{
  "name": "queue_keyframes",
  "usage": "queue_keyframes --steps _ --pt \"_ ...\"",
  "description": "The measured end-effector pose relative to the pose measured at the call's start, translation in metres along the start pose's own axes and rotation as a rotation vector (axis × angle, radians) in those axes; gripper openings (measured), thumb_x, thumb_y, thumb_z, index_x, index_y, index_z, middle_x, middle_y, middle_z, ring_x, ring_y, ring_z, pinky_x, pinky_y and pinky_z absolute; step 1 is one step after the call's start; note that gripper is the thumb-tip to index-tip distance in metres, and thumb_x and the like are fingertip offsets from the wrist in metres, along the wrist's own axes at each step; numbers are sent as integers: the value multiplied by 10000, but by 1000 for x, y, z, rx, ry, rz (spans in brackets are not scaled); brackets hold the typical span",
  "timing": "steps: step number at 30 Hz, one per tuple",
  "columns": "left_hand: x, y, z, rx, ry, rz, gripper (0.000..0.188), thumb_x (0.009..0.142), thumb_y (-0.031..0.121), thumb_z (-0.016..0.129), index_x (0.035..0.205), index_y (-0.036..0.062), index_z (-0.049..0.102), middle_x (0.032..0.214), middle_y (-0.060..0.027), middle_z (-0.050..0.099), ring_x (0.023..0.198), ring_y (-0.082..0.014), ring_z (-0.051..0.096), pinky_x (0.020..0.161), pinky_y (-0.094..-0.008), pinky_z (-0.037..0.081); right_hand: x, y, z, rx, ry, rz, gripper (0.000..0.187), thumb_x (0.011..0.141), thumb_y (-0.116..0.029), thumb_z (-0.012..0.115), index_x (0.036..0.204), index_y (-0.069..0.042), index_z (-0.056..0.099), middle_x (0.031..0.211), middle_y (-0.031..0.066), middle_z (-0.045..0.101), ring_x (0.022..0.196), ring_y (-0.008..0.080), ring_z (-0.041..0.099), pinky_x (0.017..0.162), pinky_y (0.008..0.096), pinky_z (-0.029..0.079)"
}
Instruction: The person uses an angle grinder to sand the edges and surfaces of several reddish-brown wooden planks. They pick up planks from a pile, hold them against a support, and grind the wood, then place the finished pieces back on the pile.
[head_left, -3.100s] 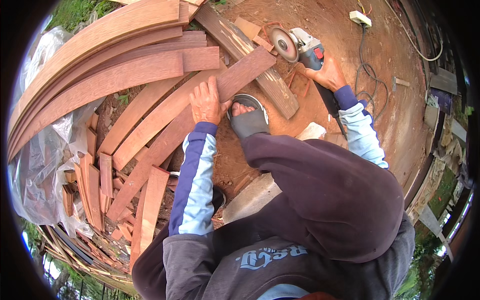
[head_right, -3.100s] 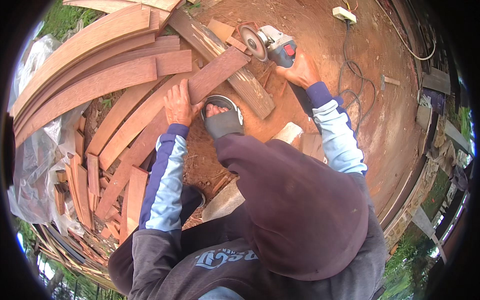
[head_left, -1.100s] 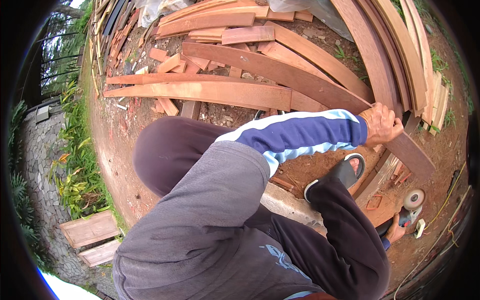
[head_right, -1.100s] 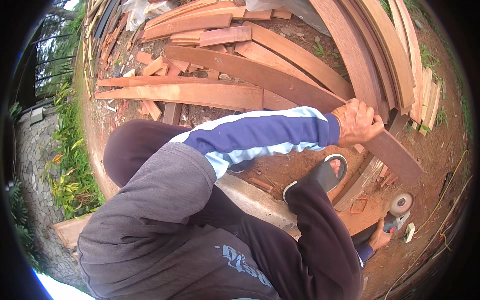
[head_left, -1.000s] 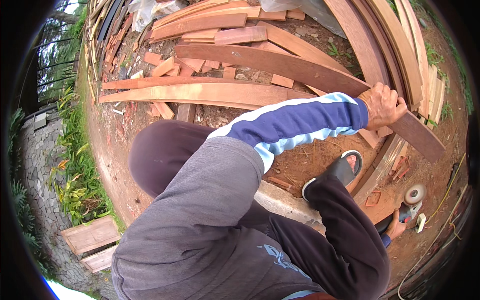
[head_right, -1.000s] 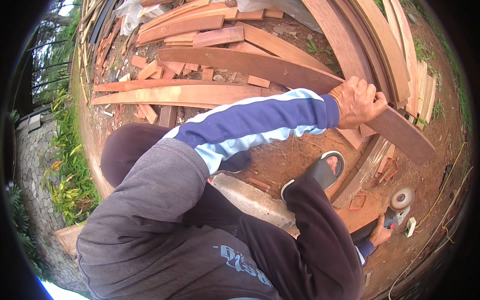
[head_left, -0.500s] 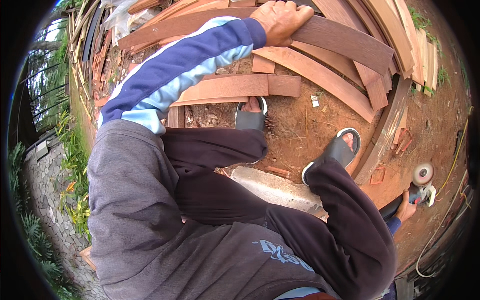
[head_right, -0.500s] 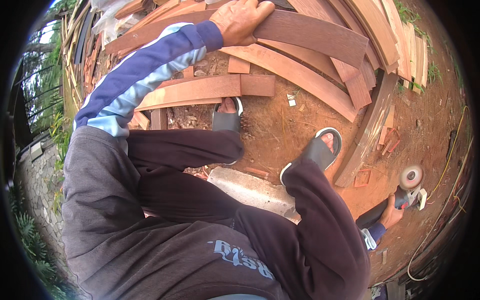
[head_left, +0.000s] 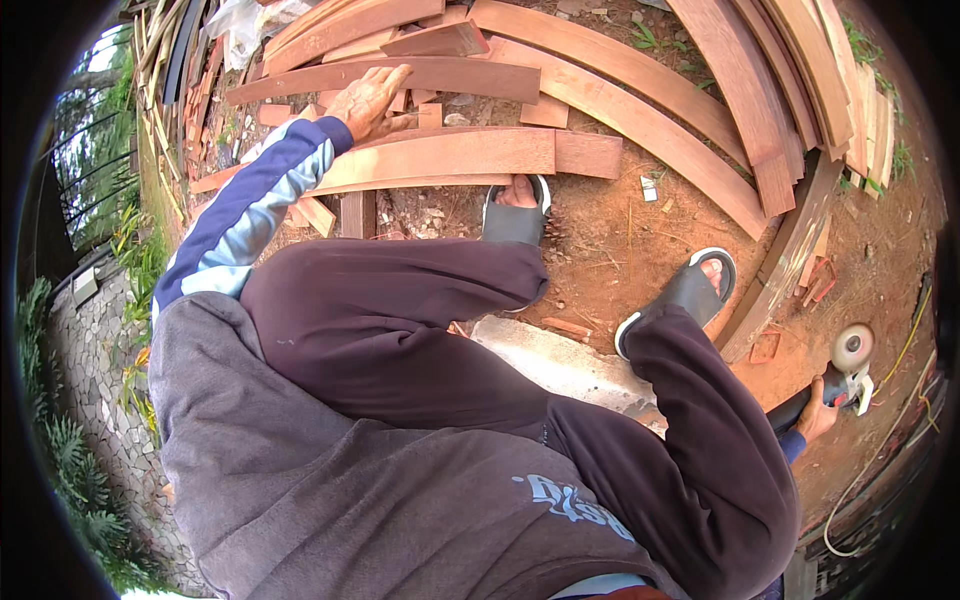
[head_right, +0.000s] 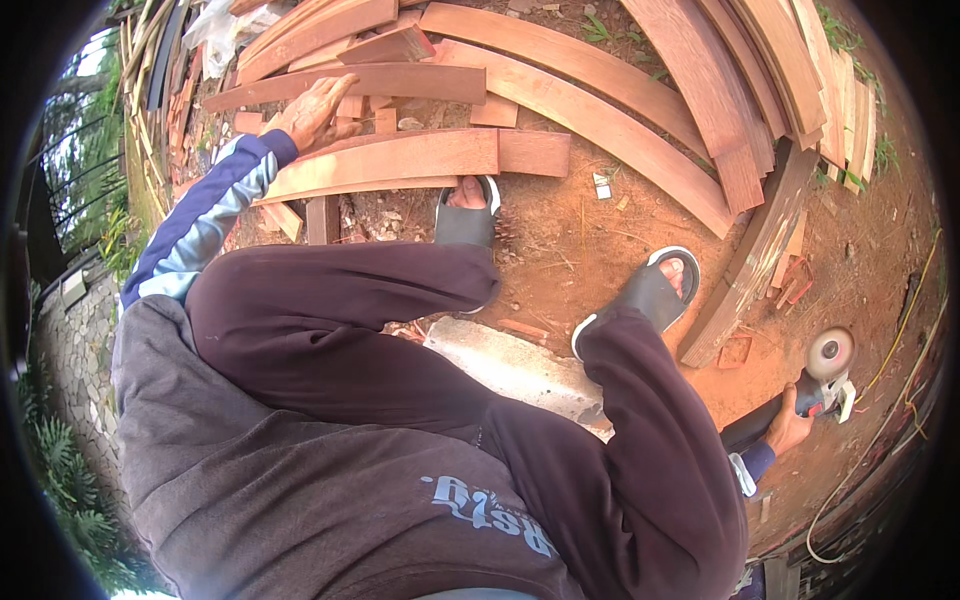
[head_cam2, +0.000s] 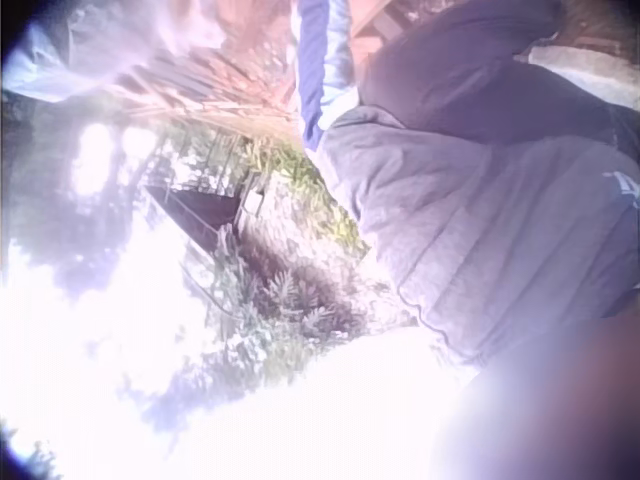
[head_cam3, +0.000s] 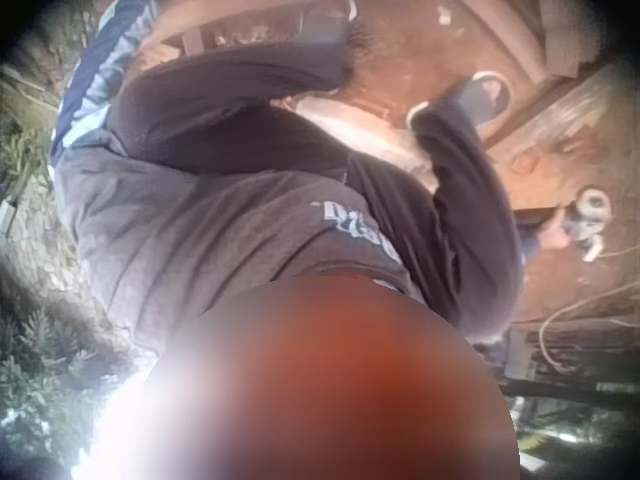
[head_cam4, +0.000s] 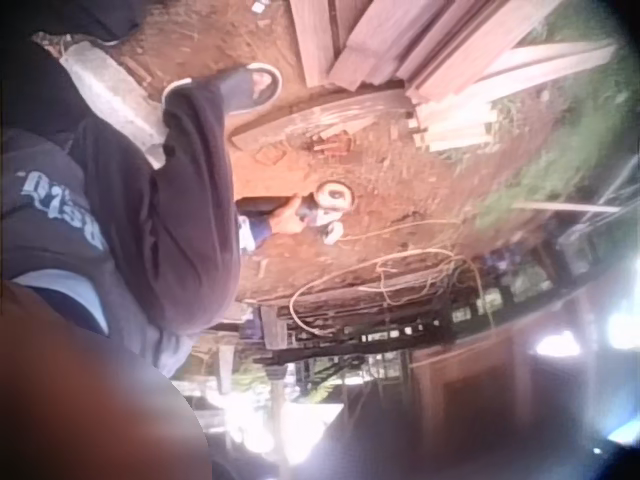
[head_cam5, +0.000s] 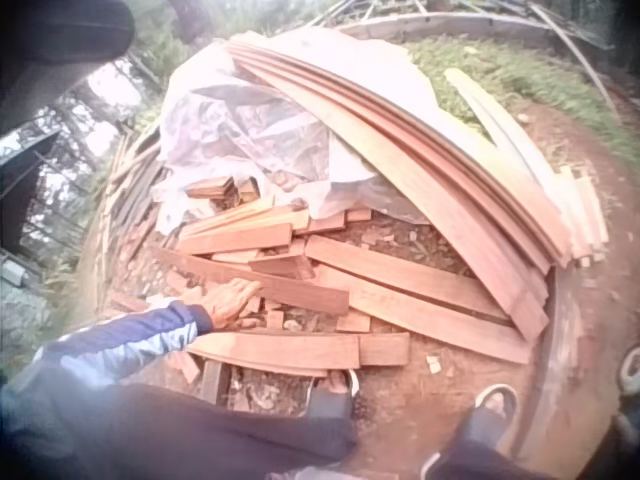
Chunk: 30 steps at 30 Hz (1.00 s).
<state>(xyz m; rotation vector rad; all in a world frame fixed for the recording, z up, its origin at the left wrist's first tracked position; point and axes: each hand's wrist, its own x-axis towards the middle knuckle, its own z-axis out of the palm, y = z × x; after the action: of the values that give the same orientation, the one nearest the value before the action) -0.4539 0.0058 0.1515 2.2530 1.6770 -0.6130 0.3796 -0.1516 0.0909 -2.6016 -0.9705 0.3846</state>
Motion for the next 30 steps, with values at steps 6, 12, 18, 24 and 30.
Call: queue_keyframes --steps 6,12,18,24,30 --pt "-52 46 87 -77 -26 -28 958 755 452 754 1461 11 280 1444 -233 375 1353 -423 345 1103 -523 321 10 20 5 59 -59 7 668 715 -292 819 1217 86 593 1148 182 665 992 255 631 893 375 484" --pt "-30 73 105 -123 87 -81 1011 572 436 867 1363 9 403 1272 -156 505 1220 -337 469 962 -514 383 -10 -18 -7 -132 13 13 772 704 -411 818 1239 90 573 1126 218 663 978 318 636 890 391 490" --pt "-26 79 100 -5 164 -1 876 566 445 863 1237 25 488 1152 -114 578 1129 -287 524 900 -443 400 -18 -32 -4 22 22 -100 792 705 -420 815 1247 98 559 1157 240 645 1010 336 627 901 404 483" --pt "24 165 38 -61 323 203 882 643 483 810 1299 7 461 1154 -122 562 1107 -275 532 884 -432 403 -4 -23 -5 -88 34 -18 770 698 -408 823 1213 109 577 1122 233 658 975 327 632 874 402 489" --pt "33 158 65 -124 314 117 898 677 547 764 1322 4 457 1191 -150 546 1163 -302 500 930 -476 385 3 -5 -24 9 79 120 674 691 -376 836 1089 129 635 1011 209 688 847 277 645 780 387 515"
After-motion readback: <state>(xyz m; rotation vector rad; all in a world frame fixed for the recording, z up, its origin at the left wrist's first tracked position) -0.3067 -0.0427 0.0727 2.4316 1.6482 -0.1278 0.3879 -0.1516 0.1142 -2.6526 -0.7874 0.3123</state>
